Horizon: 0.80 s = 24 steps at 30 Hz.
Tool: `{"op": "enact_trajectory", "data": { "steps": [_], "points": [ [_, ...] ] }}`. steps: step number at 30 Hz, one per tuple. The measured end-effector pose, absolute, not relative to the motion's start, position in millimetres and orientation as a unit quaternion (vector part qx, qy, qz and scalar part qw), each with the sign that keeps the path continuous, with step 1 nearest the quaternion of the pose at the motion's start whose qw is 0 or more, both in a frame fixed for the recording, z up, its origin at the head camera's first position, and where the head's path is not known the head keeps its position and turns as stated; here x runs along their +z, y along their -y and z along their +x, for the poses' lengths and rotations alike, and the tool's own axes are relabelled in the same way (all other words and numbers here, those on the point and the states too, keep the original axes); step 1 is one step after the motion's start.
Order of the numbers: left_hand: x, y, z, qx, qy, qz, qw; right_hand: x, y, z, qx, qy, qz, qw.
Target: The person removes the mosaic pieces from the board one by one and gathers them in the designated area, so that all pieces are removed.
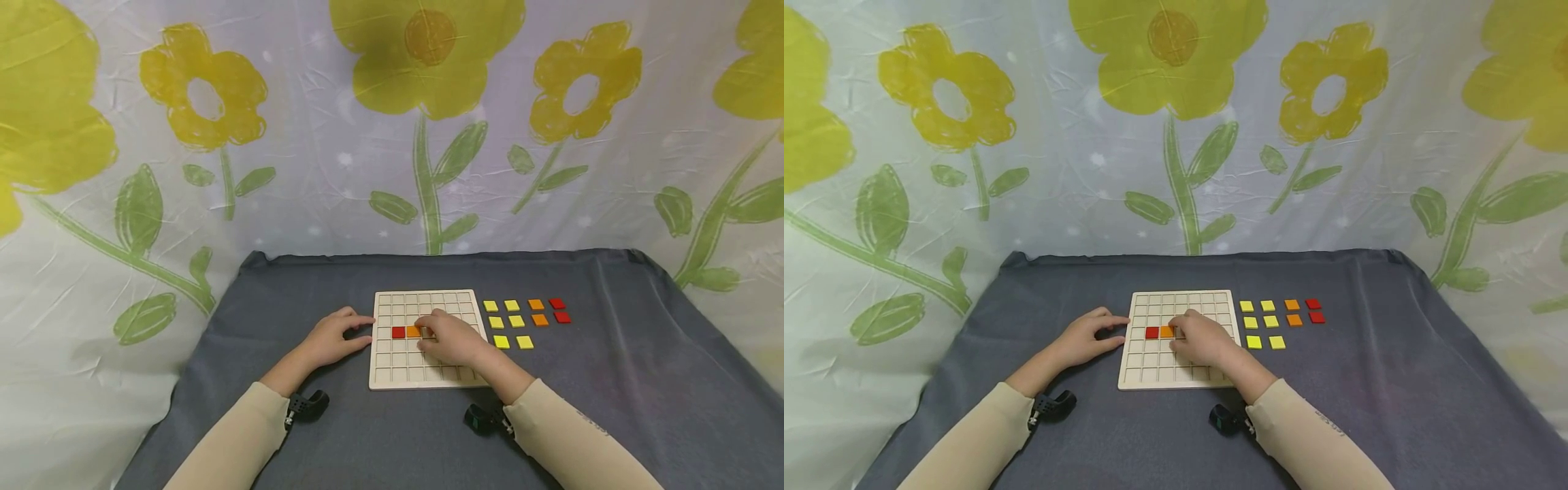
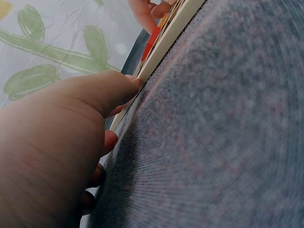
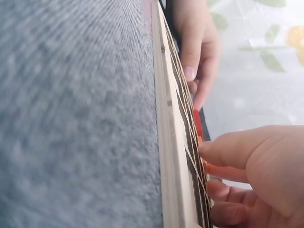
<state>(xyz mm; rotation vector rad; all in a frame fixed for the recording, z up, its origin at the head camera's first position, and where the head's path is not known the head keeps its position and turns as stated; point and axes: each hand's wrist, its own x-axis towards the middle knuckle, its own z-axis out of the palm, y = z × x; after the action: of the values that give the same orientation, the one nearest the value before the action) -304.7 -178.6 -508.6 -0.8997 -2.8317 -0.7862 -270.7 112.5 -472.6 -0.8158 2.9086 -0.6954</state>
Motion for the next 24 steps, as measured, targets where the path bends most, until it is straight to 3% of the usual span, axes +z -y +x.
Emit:
{"op": "enact_trajectory", "data": {
  "steps": [24],
  "points": [
    [-509.9,179.9,-305.3,-0.251,0.921,-0.295,0.037,-479.9,-104.7,-268.2,-0.247,-0.948,-0.202,-0.010]
  ]
}}
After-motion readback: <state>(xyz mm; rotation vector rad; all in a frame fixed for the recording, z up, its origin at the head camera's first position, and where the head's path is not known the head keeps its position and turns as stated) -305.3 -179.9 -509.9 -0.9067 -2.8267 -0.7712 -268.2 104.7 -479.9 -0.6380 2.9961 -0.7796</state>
